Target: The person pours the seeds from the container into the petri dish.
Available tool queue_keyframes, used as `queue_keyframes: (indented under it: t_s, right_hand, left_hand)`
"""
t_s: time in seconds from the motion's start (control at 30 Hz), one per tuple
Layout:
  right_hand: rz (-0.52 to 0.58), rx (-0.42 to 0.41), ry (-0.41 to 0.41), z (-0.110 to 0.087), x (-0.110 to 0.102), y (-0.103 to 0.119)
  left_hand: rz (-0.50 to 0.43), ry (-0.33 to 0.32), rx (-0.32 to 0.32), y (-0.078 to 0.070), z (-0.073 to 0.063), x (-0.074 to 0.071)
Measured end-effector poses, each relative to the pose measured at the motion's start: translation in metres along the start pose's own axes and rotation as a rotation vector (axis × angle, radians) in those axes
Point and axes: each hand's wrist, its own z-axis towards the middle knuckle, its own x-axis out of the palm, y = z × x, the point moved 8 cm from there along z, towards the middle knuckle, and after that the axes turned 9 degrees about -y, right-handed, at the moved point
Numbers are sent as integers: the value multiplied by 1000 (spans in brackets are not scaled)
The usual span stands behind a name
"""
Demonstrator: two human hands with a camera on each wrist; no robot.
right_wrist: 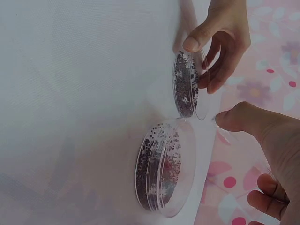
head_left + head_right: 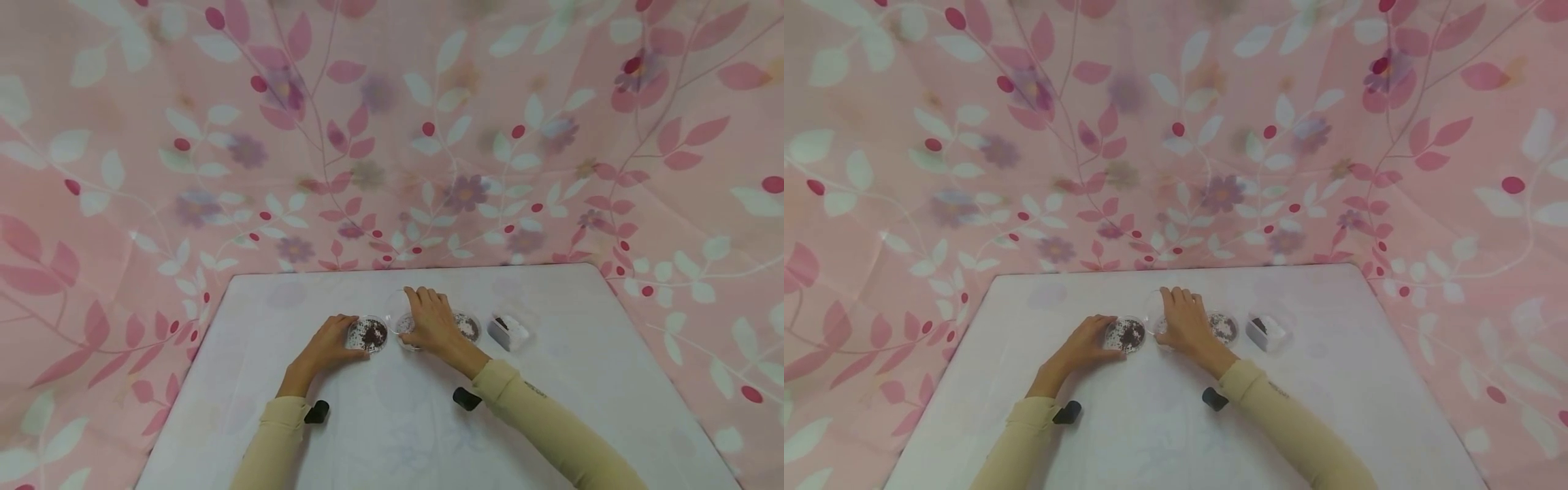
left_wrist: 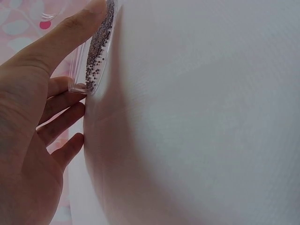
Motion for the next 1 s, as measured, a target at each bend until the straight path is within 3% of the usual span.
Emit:
queue_keyframes:
  t_s: [0.67,1.0]
  right_hand:
    - [-88,-82,80,6,14,22]
    - [-139,-130,64,8,18,27]
  left_hand:
    - [-19,-21,23,3,-2,-2]
    - [-23,-25,21,5,0,0]
